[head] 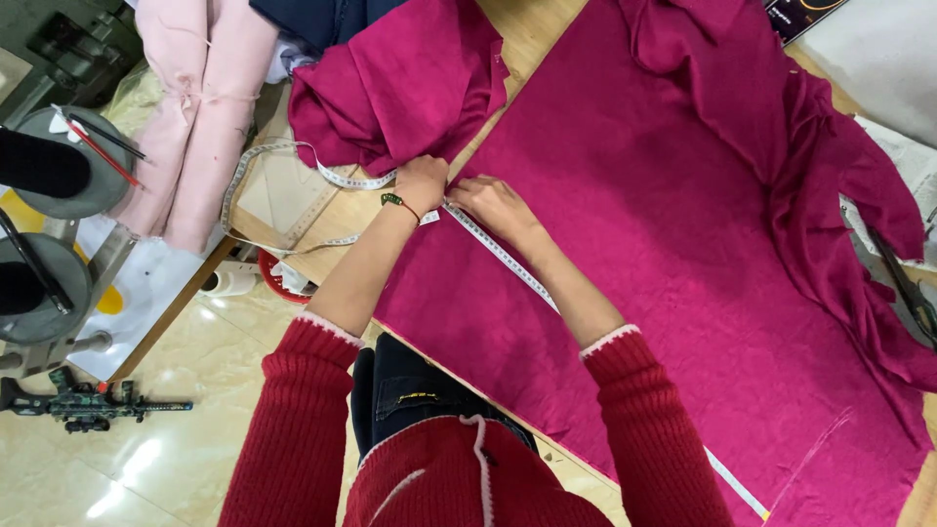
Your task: Measure and mark patterns on a piece of pink fabric using a ruler, measuring tape, and chalk
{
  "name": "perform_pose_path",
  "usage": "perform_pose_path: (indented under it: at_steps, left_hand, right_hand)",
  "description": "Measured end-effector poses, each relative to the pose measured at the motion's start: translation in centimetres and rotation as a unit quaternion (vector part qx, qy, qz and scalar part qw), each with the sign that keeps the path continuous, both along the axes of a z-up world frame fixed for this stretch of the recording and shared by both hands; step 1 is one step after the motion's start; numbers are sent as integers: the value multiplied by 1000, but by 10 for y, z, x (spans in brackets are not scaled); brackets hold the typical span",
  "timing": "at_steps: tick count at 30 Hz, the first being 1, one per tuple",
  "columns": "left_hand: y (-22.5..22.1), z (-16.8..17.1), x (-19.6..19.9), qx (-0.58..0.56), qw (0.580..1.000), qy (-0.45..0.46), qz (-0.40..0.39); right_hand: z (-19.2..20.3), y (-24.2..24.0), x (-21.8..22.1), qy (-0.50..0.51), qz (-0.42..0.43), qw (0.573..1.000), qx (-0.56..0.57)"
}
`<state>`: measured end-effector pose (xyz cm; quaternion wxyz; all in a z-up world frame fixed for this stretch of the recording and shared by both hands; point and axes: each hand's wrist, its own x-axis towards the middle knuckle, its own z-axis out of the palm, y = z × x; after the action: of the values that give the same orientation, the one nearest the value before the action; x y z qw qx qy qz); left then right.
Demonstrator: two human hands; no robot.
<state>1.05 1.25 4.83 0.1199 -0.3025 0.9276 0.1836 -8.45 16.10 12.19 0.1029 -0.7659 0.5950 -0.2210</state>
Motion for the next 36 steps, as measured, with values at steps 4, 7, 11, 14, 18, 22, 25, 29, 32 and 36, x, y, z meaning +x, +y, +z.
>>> perform_pose_path:
  at_steps: [4, 7, 11, 14, 18, 22, 25, 29, 32, 36]
  left_hand:
    - [2, 1, 0, 6, 1000, 3, 1]
    - [4, 9, 2, 10, 1000, -7, 5]
    - [0, -9, 0, -9, 1000, 6, 1]
    - [-1, -11, -1, -6, 1000, 17, -10]
    - [-4, -9, 1, -6, 1000, 13, -20]
    - [-11, -33, -6, -5, 1000, -4, -21]
    - [1, 19, 13, 14, 996, -1, -90]
    - [-43, -9, 64, 101, 977, 120, -144]
    - [-67, -60, 37, -123, 915, 163, -349]
    - [-40, 13, 35, -37, 977, -71, -197]
  right_hand:
    - [-25, -3, -10, 89, 36, 995, -32]
    - [-30, -5, -12, 142, 70, 985, -62]
    - [-40, -2, -31, 257, 68, 959, -96]
    - [3, 23, -37, 322, -23, 940, -109]
    - [37, 109, -7, 42, -194, 975, -97]
    - [27, 232, 24, -112, -336, 934, -39]
    - [28, 336, 52, -217, -547, 808, -27]
    - [-27, 533, 46, -207, -715, 663, -80]
    - [-41, 667, 61, -224, -818, 484, -214]
    - [-28, 762, 68, -222, -900, 315, -205]
